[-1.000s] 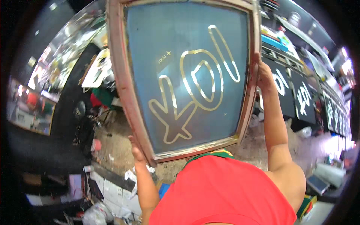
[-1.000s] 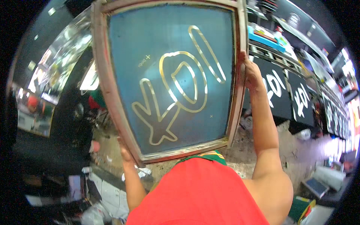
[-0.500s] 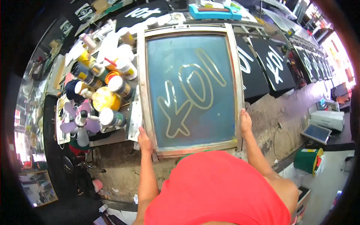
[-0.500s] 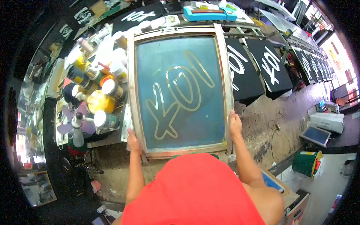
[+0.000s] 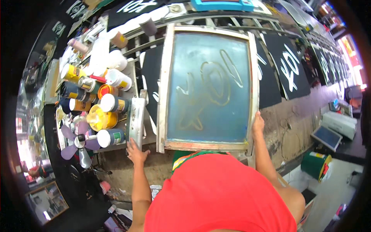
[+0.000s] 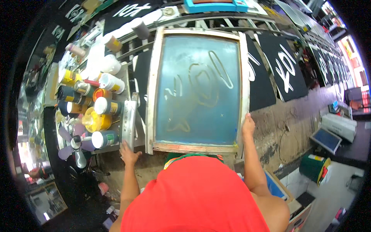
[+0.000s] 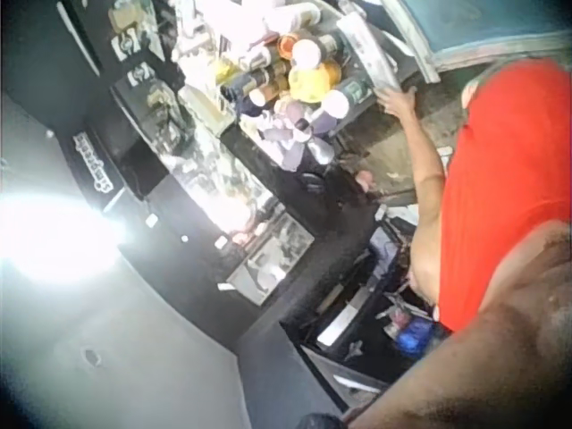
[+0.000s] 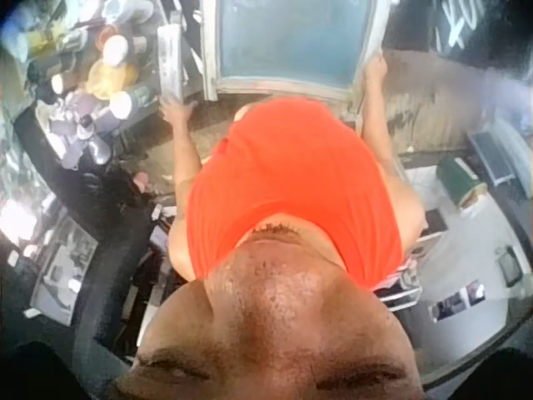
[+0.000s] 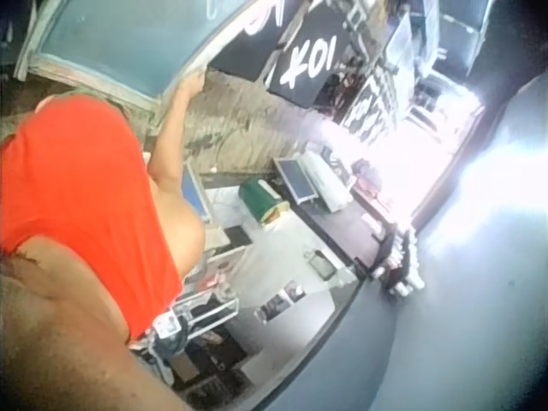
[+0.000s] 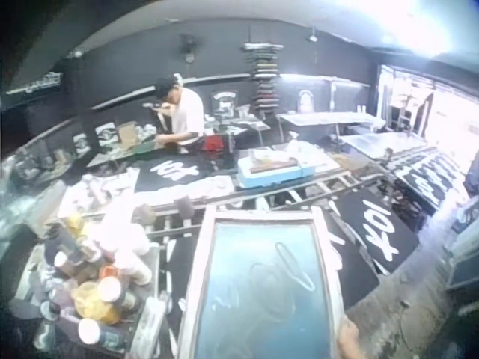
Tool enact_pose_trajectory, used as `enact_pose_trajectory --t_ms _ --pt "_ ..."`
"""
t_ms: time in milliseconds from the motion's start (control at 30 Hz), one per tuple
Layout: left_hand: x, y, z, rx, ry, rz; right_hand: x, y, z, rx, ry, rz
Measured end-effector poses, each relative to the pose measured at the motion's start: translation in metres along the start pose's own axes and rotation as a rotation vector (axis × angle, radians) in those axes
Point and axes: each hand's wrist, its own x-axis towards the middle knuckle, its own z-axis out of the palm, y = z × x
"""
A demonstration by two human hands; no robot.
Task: The person dries a screen printing frame with a heat gun, places the frame onto a printing table, stirs ink in a container with a spatula, and applies ink onto the screen frame.
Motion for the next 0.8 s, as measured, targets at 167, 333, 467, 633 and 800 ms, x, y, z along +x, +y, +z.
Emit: enact_pose_trajectory --t_ms 167,333,467,633,800 --pt "0.007 -0.03 -0.003 -0.171 0.136 0.158 0.026 -0.01 0.024 -0.075 -0.049 0.0" --pt "-0.001 -0.061 -0.045 -0.433 0.117 0.141 0.034 -0.038 0.065 -0.135 -0.056 -0.08" --pt "-0.029 -0.071 -0.064 -0.709 0.023 0.09 0.028 -0.065 0.097 -0.276 -0.146 -0.188" --pt "-0.056 -0.064 -0.072 -0.954 0.065 0.143 0.022 -0.086 0.13 -0.259 -0.182 -0.208" --pt "-0.065 -0.048 -0.084 -0.977 0.128 0.199 0.033 -0.096 0.153 -0.371 -0.204 -0.251"
